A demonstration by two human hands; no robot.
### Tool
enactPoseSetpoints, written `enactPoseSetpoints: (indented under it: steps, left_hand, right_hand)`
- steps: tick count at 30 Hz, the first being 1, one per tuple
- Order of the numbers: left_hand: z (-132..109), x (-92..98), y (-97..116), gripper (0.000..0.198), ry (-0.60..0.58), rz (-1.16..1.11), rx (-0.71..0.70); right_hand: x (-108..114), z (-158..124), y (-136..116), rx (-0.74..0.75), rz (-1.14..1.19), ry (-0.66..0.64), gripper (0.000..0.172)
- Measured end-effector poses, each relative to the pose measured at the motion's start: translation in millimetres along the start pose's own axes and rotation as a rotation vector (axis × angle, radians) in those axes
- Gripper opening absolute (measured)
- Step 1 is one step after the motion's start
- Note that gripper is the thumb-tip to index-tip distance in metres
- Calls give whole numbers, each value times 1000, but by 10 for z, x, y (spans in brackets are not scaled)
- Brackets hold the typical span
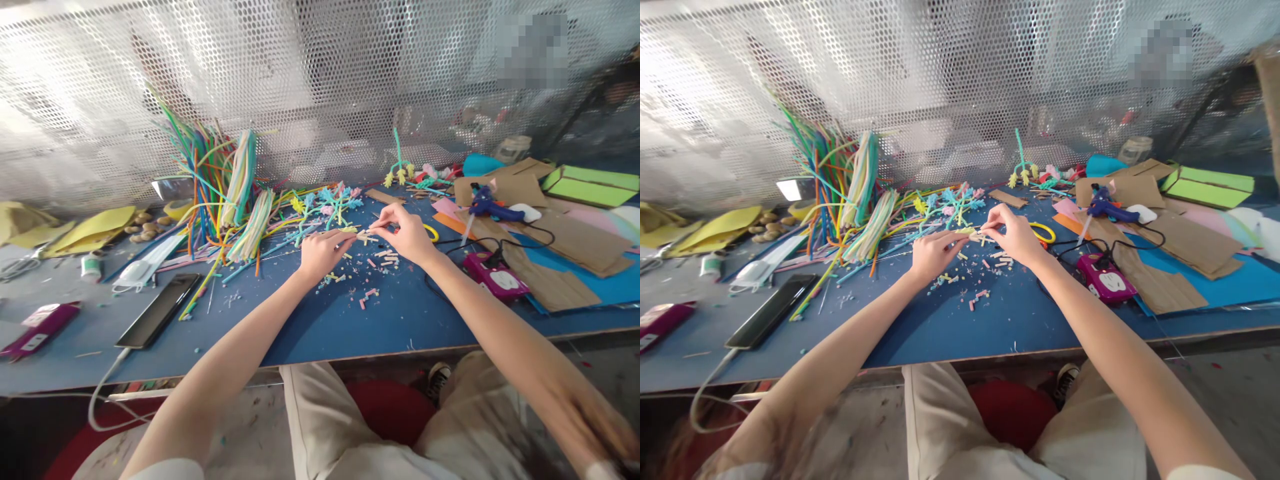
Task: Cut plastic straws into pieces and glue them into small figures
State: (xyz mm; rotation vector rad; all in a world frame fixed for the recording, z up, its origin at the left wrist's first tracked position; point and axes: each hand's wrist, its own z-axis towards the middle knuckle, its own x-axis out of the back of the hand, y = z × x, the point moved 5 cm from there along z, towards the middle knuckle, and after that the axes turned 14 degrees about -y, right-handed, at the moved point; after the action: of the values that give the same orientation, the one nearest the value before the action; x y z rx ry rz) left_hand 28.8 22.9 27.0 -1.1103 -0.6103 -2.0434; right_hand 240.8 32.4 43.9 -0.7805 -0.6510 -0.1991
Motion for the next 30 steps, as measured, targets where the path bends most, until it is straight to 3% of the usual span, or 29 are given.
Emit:
enactPoseSetpoints:
  steps: [8,16,30]
  left_hand:
    - [6,26,26,22,14,10,-10]
    - [-1,19,31,25,17,38,-21]
    - [-16,72,100,21,48,119,-62]
  right_hand:
    - [-37,18,25,11,-131,-37,24]
    - [-93,7,38,-1,-85,-30,31]
    - [-97,-1,51,-22,-131,-38,28]
